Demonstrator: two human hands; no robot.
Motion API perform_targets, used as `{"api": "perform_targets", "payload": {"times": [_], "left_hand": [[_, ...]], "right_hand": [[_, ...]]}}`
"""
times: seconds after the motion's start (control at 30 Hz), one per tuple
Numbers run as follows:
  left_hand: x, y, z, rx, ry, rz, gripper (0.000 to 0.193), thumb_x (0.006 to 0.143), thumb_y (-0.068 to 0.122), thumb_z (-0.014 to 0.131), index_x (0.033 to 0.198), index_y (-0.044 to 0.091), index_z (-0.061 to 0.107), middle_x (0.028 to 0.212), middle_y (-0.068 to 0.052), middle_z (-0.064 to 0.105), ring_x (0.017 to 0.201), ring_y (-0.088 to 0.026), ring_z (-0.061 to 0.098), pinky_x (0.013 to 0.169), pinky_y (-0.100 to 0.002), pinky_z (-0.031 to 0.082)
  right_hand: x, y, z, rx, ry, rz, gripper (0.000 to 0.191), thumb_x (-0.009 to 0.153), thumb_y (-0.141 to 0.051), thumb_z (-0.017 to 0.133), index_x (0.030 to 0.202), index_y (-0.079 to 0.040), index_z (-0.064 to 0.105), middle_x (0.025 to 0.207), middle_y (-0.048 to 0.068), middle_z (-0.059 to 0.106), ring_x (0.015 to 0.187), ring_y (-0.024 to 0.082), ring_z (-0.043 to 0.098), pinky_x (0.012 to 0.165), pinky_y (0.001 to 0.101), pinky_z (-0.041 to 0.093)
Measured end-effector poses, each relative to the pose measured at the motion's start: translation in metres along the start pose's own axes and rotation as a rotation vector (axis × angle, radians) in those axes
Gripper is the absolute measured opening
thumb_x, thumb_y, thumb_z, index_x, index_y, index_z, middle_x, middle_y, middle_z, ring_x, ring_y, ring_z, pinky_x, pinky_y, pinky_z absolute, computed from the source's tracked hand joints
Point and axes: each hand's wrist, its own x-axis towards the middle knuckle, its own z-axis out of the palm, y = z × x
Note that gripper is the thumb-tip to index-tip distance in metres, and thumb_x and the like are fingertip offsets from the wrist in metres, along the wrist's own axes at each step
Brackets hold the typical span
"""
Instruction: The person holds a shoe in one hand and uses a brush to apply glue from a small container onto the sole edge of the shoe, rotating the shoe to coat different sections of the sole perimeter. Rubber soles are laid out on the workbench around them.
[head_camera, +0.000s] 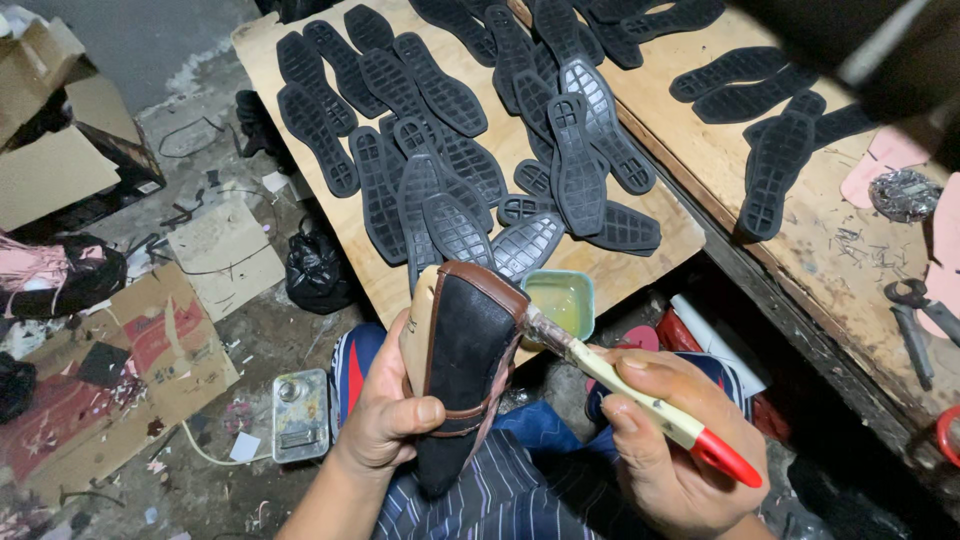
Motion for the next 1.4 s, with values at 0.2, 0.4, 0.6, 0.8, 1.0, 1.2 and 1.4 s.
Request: {"api": "perform_targets", "payload": {"times": [0.2,0.4,0.6,0.8,1.0,1.2,1.4], "left_hand": [[-0.001,-0.001,-0.002,0.014,0.014,0.027,0.102,0.071,0.035,0.090,0.147,-0.002,0.034,0.123,-0.025,0.062,0.105,-0.029,0.069,0.087,-0.039,0.062],[-0.001,-0.002,-0.003,0.064,0.010,0.045,0.099,0.073,0.036,0.089,0.148,-0.002,0.035,0.124,-0.025,0.063,0.105,-0.029,0.068,0.088,-0.039,0.060],[-0.002,-0.004,-0.004,0.014,-0.002,0.055,0.100,0.075,0.035,0.090,0.149,-0.004,0.036,0.123,-0.024,0.061,0.103,-0.028,0.067,0.087,-0.039,0.058],[-0.003,-0.009,-0.007,-0.007,0.057,0.021,0.105,0.069,0.035,0.091,0.149,-0.002,0.034,0.124,-0.023,0.061,0.106,-0.031,0.068,0.095,-0.043,0.058],[-0.005,-0.012,-0.011,-0.010,0.060,-0.004,0.100,0.070,0.033,0.090,0.145,-0.003,0.036,0.126,-0.023,0.062,0.108,-0.032,0.068,0.096,-0.044,0.057],[-0.005,-0.013,-0.013,-0.002,0.046,0.011,0.096,0.073,0.032,0.089,0.145,-0.004,0.038,0.125,-0.024,0.062,0.109,-0.032,0.068,0.096,-0.044,0.057],[-0.006,-0.014,-0.015,-0.007,0.083,-0.003,0.094,0.072,0.032,0.089,0.143,-0.003,0.039,0.126,-0.023,0.062,0.109,-0.031,0.067,0.097,-0.044,0.057]], "right_hand": [[0.006,0.003,-0.002,-0.010,-0.070,-0.082,0.026,0.097,-0.001,0.071,0.120,0.007,0.062,0.114,0.026,0.072,0.102,0.030,0.076,0.095,0.0358,0.061],[0.007,0.002,-0.002,0.011,-0.095,-0.093,0.025,0.099,0.000,0.068,0.121,0.006,0.061,0.112,0.026,0.072,0.101,0.030,0.076,0.094,0.0365,0.062],[0.011,0.001,-0.005,0.013,-0.149,-0.147,0.025,0.097,0.000,0.068,0.120,0.005,0.059,0.111,0.025,0.072,0.104,0.030,0.077,0.092,0.0364,0.063],[0.005,0.003,0.001,0.004,-0.043,-0.085,0.023,0.100,0.002,0.067,0.122,0.007,0.061,0.113,0.024,0.072,0.102,0.029,0.076,0.095,0.0352,0.061],[0.003,0.003,0.004,-0.010,-0.017,-0.043,0.023,0.099,0.002,0.069,0.120,0.008,0.063,0.111,0.023,0.071,0.102,0.028,0.075,0.094,0.0336,0.060],[0.010,-0.001,0.003,-0.051,-0.097,-0.114,0.025,0.097,0.001,0.068,0.120,0.006,0.060,0.114,0.022,0.073,0.101,0.029,0.076,0.092,0.0342,0.061],[0.019,-0.002,0.001,-0.093,-0.197,-0.199,0.026,0.095,0.000,0.070,0.118,0.005,0.059,0.110,0.022,0.072,0.103,0.030,0.077,0.088,0.0353,0.062]]}}
